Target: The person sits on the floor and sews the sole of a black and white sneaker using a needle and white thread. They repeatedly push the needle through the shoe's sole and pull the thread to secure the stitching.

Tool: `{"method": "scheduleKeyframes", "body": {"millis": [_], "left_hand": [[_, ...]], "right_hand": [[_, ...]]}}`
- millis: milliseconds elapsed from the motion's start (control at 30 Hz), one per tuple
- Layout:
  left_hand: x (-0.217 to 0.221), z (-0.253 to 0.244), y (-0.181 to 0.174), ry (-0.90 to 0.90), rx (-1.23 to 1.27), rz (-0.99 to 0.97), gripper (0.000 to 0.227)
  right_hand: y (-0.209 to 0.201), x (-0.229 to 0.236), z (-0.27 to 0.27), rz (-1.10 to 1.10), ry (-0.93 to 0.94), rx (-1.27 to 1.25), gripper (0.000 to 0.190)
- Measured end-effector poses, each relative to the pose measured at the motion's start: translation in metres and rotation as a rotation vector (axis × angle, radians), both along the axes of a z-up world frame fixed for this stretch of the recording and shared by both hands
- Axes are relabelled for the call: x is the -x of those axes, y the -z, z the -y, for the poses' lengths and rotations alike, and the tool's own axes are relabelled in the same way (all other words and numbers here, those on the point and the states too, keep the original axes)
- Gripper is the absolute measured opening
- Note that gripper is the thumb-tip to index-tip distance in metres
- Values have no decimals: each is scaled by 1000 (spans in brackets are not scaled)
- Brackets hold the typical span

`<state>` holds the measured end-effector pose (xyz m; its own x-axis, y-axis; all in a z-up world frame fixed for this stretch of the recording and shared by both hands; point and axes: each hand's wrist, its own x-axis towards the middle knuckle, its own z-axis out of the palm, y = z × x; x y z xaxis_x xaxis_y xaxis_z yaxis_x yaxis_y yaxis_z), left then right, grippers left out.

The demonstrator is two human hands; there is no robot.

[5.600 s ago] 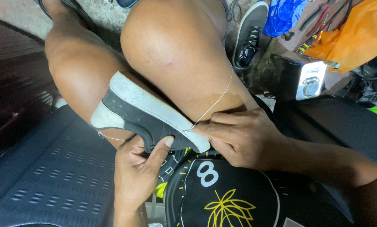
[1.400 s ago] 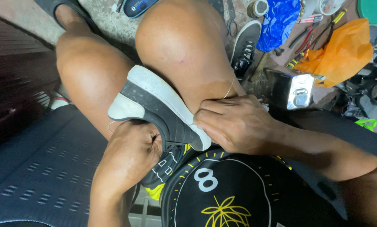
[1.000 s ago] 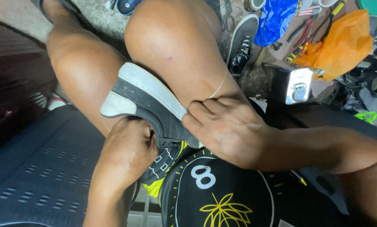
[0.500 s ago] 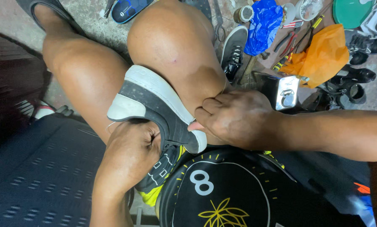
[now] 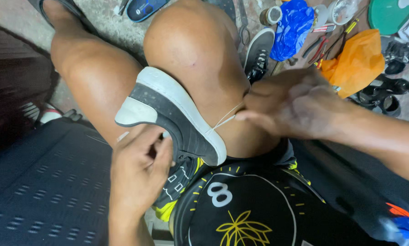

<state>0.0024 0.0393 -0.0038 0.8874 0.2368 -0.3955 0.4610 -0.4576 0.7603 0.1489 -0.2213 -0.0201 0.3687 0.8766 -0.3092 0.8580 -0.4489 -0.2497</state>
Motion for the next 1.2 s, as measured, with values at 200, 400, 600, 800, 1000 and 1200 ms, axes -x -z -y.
{"method": "scheduleKeyframes", "body": {"millis": [200, 400, 600, 800, 1000, 1200], "left_hand": [[10, 38, -27, -199, -233, 429, 16], [-3, 61, -24, 281, -480, 415, 26], [6, 57, -8, 182, -254, 371, 12], [15, 48, -22, -197, 342, 201, 30], [0, 49, -25, 145, 158, 311, 51], [10, 60, -4, 168, 16, 265, 83]], "right_hand": [[-4, 21, 7, -178, 138, -60, 31], [-11, 21, -1, -222, 162, -204, 33], [-4, 19, -13, -293, -71, -499, 41], [0, 31, -23, -107, 47, -421, 27], [-25, 28, 4, -941, 461, -140, 10], [-14, 47, -26, -655, 419, -252, 25]]}}
